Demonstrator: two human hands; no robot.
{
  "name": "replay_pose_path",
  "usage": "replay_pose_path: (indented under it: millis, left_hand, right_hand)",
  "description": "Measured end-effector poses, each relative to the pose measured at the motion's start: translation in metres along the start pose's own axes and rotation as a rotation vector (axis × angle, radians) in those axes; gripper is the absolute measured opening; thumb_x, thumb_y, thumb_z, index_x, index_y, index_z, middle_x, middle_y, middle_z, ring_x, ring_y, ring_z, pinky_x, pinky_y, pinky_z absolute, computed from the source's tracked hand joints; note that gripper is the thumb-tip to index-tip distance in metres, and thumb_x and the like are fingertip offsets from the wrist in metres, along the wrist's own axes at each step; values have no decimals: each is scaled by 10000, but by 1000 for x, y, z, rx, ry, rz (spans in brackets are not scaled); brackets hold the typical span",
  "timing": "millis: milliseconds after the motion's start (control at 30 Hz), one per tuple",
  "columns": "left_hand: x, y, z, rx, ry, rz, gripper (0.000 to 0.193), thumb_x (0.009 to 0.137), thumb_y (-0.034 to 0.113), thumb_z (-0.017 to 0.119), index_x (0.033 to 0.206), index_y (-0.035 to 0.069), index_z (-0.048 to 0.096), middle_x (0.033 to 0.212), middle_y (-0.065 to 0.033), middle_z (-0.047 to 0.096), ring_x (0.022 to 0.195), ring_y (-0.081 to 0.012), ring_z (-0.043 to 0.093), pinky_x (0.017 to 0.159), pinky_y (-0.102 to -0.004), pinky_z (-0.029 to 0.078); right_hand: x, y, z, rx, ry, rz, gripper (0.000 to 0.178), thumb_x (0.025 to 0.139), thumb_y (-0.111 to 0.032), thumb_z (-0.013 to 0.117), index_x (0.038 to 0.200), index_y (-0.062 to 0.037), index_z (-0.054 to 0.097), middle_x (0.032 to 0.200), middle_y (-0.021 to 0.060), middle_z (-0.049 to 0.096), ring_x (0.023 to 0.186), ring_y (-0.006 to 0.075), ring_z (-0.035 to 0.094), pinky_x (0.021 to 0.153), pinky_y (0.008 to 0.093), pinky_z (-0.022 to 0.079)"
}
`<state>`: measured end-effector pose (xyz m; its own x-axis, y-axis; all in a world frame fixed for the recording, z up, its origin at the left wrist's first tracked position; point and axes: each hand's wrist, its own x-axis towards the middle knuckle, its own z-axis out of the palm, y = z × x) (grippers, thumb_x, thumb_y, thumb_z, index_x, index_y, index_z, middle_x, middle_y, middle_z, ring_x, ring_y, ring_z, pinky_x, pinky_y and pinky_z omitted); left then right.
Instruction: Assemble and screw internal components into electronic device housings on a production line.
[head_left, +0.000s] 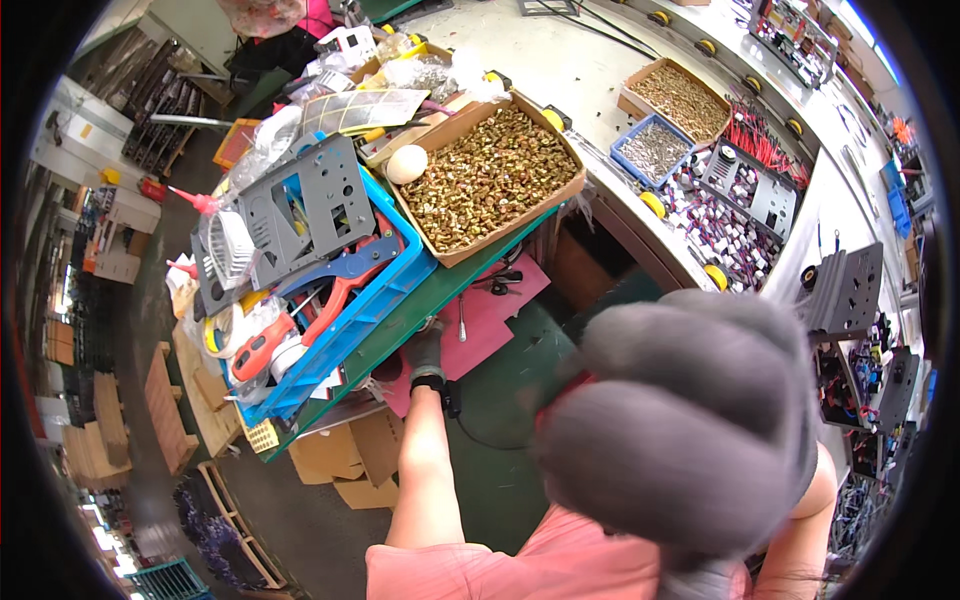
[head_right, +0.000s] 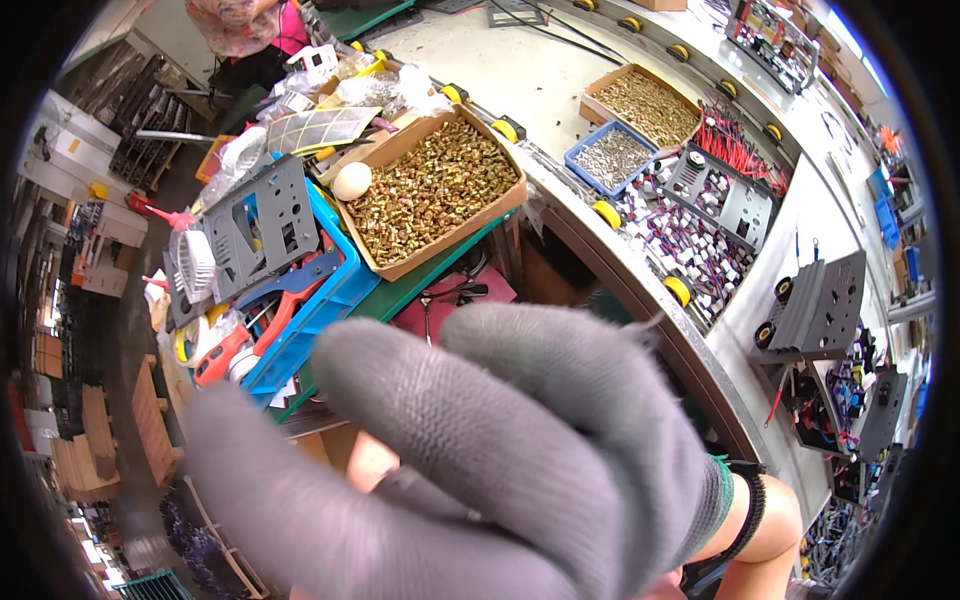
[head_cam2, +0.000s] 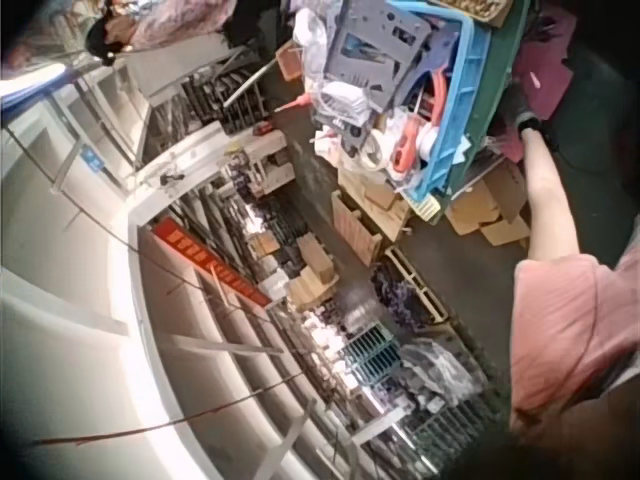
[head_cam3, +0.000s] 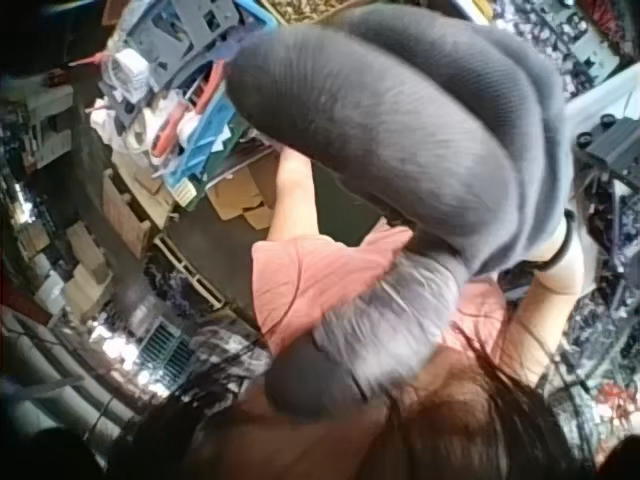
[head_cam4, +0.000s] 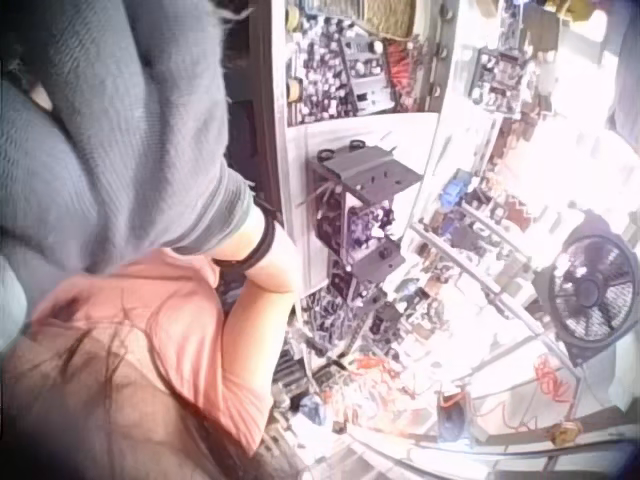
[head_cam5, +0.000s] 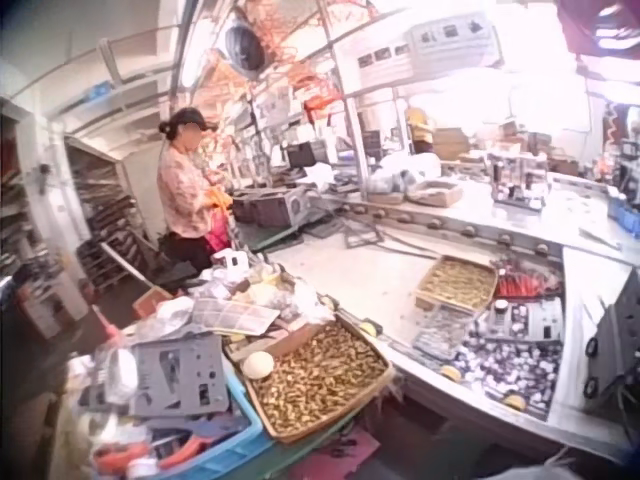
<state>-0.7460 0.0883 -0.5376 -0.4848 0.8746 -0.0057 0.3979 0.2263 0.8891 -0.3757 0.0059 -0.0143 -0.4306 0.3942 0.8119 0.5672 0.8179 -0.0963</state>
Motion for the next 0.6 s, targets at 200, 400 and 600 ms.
replay_pose_path:
  millis: [200,400,600]
  left_hand:
    - [-5,20,1,104,-89,55,639,837,496,702,1278,48,583,1354,-132,586,1257,-306,527,1066,-424,399]
    - [-21,-18,-14,-72,-34,-103,670,780,342,798,1330,55,544,1340,-174,577,1227,-326,547,1050,-426,410]
    - [-77,-8,-27,18,191,-363,648,812,185,739,1361,-23,464,1254,-211,591,1128,-305,590,982,-397,453]
  right_hand:
    - [-1,-7,14,187,20,140,223,876,-147,597,1097,-163,615,942,143,623,730,290,607,619,423,481]
    - [6,-17,12,454,105,268,157,867,-103,603,1020,-98,641,849,145,636,676,276,600,548,393,460]
    - [9,-20,-15,695,-85,309,93,825,-64,666,915,-87,656,934,118,682,753,248,613,628,376,495]
